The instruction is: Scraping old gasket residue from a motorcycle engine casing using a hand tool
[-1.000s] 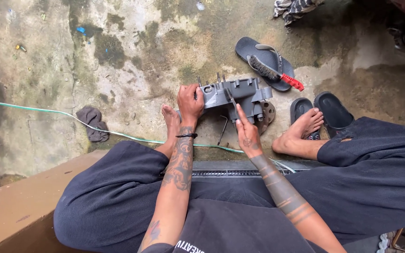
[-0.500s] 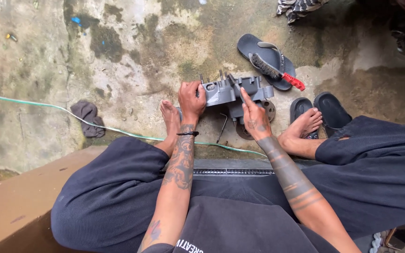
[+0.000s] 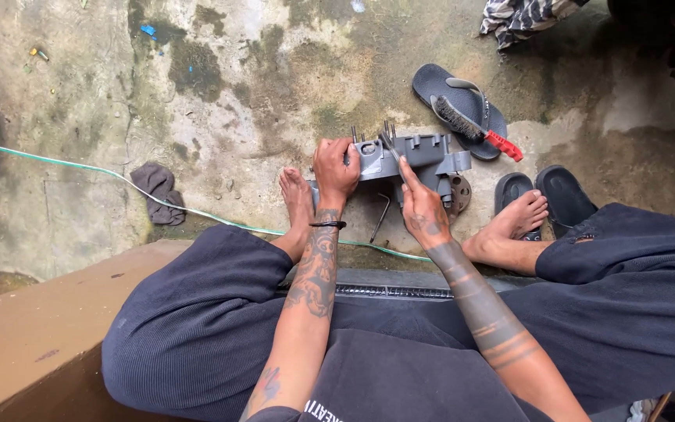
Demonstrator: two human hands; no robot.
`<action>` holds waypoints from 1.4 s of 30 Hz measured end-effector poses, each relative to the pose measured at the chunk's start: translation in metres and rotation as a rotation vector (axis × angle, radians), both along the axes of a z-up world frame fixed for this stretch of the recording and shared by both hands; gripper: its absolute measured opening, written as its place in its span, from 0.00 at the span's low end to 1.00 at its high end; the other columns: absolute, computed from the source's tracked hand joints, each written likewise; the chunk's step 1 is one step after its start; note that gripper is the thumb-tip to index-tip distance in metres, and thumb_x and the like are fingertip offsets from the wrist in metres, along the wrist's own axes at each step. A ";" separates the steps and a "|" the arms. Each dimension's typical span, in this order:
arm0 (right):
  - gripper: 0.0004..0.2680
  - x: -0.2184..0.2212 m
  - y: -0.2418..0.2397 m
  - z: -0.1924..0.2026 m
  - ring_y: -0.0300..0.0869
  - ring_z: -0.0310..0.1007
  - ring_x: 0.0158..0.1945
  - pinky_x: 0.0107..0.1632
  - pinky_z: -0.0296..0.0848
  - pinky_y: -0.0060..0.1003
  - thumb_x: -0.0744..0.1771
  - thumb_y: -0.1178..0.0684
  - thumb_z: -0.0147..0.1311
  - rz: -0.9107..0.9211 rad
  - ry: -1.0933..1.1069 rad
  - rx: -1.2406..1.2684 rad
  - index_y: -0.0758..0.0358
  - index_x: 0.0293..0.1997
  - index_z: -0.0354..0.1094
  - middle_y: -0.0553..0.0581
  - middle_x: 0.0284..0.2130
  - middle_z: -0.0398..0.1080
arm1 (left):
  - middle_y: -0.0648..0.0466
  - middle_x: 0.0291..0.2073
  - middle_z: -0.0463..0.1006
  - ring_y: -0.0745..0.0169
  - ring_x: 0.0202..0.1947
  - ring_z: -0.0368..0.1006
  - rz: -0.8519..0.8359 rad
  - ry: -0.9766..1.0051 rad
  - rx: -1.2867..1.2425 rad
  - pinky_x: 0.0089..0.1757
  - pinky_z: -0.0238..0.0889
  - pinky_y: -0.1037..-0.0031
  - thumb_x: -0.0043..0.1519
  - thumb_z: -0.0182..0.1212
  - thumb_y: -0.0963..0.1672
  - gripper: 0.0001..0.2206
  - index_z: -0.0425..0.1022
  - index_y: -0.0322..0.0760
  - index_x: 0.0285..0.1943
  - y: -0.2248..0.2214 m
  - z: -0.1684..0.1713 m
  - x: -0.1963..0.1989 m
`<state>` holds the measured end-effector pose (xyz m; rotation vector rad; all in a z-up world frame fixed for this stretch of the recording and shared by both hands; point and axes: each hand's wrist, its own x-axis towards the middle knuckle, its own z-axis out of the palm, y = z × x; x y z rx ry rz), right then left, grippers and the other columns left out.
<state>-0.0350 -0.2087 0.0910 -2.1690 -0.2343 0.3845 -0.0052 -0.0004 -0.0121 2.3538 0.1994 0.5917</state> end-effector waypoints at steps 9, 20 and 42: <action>0.20 0.002 0.005 -0.007 0.68 0.73 0.51 0.50 0.74 0.62 0.72 0.55 0.39 0.006 -0.032 -0.133 0.40 0.75 0.54 0.70 0.50 0.74 | 0.52 0.27 0.77 0.49 0.37 0.74 -0.013 0.005 -0.006 0.42 0.66 0.61 0.64 0.51 0.47 0.09 0.79 0.47 0.39 0.001 0.000 0.002; 0.21 0.008 -0.002 0.025 0.68 0.73 0.52 0.51 0.73 0.63 0.71 0.57 0.40 0.051 -0.003 -0.190 0.41 0.75 0.55 0.71 0.49 0.74 | 0.51 0.28 0.77 0.48 0.36 0.74 -0.023 -0.008 0.001 0.42 0.64 0.61 0.64 0.51 0.47 0.09 0.78 0.46 0.39 0.002 -0.001 0.002; 0.21 0.025 0.020 0.090 0.72 0.66 0.60 0.60 0.67 0.68 0.70 0.58 0.37 0.063 0.230 -0.169 0.51 0.75 0.54 0.72 0.62 0.65 | 0.52 0.27 0.76 0.48 0.36 0.74 -0.020 -0.032 -0.004 0.41 0.65 0.61 0.64 0.52 0.47 0.09 0.78 0.46 0.38 0.002 -0.001 0.003</action>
